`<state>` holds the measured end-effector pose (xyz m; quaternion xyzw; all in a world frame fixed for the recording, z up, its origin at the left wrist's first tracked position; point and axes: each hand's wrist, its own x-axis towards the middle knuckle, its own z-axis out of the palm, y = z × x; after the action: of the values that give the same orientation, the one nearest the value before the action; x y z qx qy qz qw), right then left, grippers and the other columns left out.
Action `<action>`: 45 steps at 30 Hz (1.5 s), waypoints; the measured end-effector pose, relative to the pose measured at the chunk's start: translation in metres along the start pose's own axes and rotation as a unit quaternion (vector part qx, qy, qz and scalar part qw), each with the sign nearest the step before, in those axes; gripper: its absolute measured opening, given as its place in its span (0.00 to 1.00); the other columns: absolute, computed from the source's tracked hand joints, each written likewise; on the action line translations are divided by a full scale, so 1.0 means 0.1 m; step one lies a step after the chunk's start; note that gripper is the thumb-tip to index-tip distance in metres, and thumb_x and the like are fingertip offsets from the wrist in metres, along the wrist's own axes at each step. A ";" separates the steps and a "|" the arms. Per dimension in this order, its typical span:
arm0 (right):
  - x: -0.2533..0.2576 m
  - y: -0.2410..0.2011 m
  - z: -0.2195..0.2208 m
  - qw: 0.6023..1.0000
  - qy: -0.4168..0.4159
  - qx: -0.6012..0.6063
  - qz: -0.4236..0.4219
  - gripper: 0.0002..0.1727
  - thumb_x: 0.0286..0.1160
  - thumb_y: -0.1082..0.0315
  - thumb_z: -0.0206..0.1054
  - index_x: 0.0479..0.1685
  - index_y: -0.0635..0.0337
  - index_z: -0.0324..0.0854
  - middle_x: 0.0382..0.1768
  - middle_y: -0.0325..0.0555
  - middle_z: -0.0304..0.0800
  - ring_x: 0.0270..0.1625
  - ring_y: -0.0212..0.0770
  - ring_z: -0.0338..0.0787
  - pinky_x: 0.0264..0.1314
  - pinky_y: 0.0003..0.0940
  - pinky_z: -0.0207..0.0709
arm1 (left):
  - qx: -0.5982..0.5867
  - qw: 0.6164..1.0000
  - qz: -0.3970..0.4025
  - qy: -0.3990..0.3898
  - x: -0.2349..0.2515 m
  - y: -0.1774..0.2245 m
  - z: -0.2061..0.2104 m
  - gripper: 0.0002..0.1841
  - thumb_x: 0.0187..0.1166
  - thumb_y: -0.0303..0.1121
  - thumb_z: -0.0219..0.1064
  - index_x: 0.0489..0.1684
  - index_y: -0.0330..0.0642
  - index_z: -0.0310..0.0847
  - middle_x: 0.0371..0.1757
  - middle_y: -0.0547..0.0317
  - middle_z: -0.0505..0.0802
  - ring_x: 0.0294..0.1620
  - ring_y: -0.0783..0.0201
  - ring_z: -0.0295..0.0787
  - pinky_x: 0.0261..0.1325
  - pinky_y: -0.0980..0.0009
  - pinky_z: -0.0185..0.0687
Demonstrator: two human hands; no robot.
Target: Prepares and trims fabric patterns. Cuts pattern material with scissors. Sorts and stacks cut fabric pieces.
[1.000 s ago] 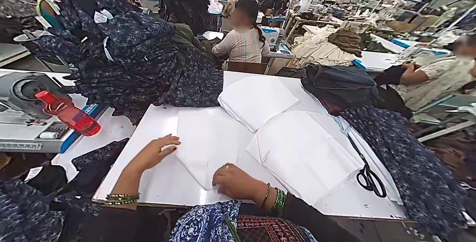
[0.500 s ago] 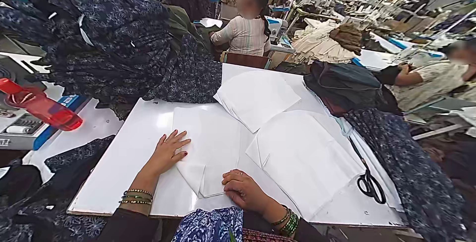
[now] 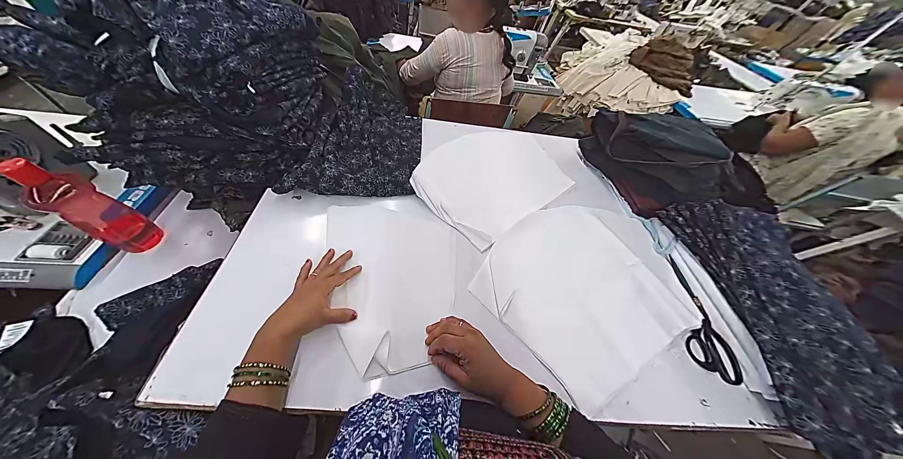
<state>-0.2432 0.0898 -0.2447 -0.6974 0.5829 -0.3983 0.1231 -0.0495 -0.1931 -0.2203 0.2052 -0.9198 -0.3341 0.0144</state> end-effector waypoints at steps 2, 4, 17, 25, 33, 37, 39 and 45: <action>0.00 0.00 0.00 1.000 0.002 0.002 0.003 0.08 0.71 0.73 0.64 0.33 0.65 0.90 0.48 0.54 0.96 0.65 0.50 0.91 0.77 0.42 0.75 | 0.002 1.000 0.018 -0.001 -0.10 0.08 0.00 0.43 0.56 0.42 0.86 0.80 0.48 0.79 0.93 0.50 0.65 0.97 0.37 0.35 0.85 0.24 0.17; -0.01 0.00 0.00 1.000 0.000 0.002 0.005 0.08 0.72 0.73 0.64 0.34 0.64 0.90 0.49 0.53 0.96 0.65 0.50 0.91 0.78 0.42 0.74 | -0.006 0.997 0.073 -0.007 -0.22 0.15 0.02 0.34 0.59 0.41 0.83 0.71 0.45 0.87 0.82 0.50 0.81 0.94 0.35 0.50 0.83 0.20 0.18; 0.00 0.01 0.01 1.000 0.001 -0.009 0.000 0.09 0.72 0.72 0.63 0.34 0.65 0.90 0.48 0.54 0.96 0.65 0.51 0.91 0.77 0.44 0.75 | -0.008 0.997 0.071 0.026 -0.19 0.53 0.09 0.22 0.82 0.35 0.66 0.73 0.37 0.84 0.77 0.40 0.84 0.86 0.36 0.69 0.88 0.32 0.47; -0.01 -0.01 0.01 1.000 0.001 -0.013 0.003 0.09 0.72 0.73 0.63 0.34 0.66 0.90 0.49 0.55 0.96 0.65 0.53 0.91 0.76 0.44 0.75 | 0.092 0.995 -0.033 -0.006 0.02 0.39 0.31 0.38 0.83 0.56 0.63 0.92 0.49 0.62 0.96 0.47 0.54 0.98 0.41 0.36 0.91 0.33 0.23; -0.03 -0.02 0.01 0.999 0.031 -0.028 -0.013 0.10 0.72 0.72 0.62 0.34 0.65 0.90 0.47 0.56 0.96 0.63 0.54 0.92 0.73 0.44 0.78 | 0.098 0.993 -0.070 -0.007 0.04 0.29 0.20 0.39 0.85 0.57 0.59 0.94 0.51 0.56 0.97 0.50 0.50 0.98 0.42 0.31 0.89 0.30 0.18; -0.03 -0.02 0.01 0.999 0.026 -0.025 -0.009 0.09 0.71 0.73 0.63 0.34 0.66 0.90 0.47 0.56 0.96 0.62 0.54 0.92 0.73 0.45 0.77 | 0.087 0.993 -0.069 0.033 0.02 0.12 0.14 0.38 0.84 0.55 0.61 0.92 0.48 0.61 0.96 0.46 0.53 0.97 0.39 0.35 0.88 0.28 0.20; -0.03 -0.02 0.00 1.000 0.020 -0.021 -0.009 0.09 0.71 0.74 0.63 0.34 0.66 0.89 0.47 0.56 0.96 0.63 0.54 0.92 0.74 0.45 0.76 | 0.082 0.993 -0.067 0.043 0.02 0.07 0.11 0.37 0.84 0.54 0.62 0.91 0.47 0.62 0.96 0.46 0.54 0.97 0.39 0.35 0.88 0.28 0.20; -0.08 -0.03 -0.12 0.998 -0.043 0.035 0.012 0.08 0.70 0.75 0.65 0.35 0.72 0.88 0.50 0.62 0.95 0.67 0.60 0.89 0.81 0.51 0.70 | 0.040 0.992 -0.029 0.116 0.01 -0.03 0.14 0.31 0.81 0.49 0.66 0.81 0.42 0.76 0.91 0.43 0.68 0.95 0.37 0.48 0.88 0.28 0.26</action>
<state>-0.2497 0.1017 -0.2383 -0.7022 0.5711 -0.3866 0.1767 -0.0517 -0.1874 -0.2330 0.2696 -0.9182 -0.2712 0.1031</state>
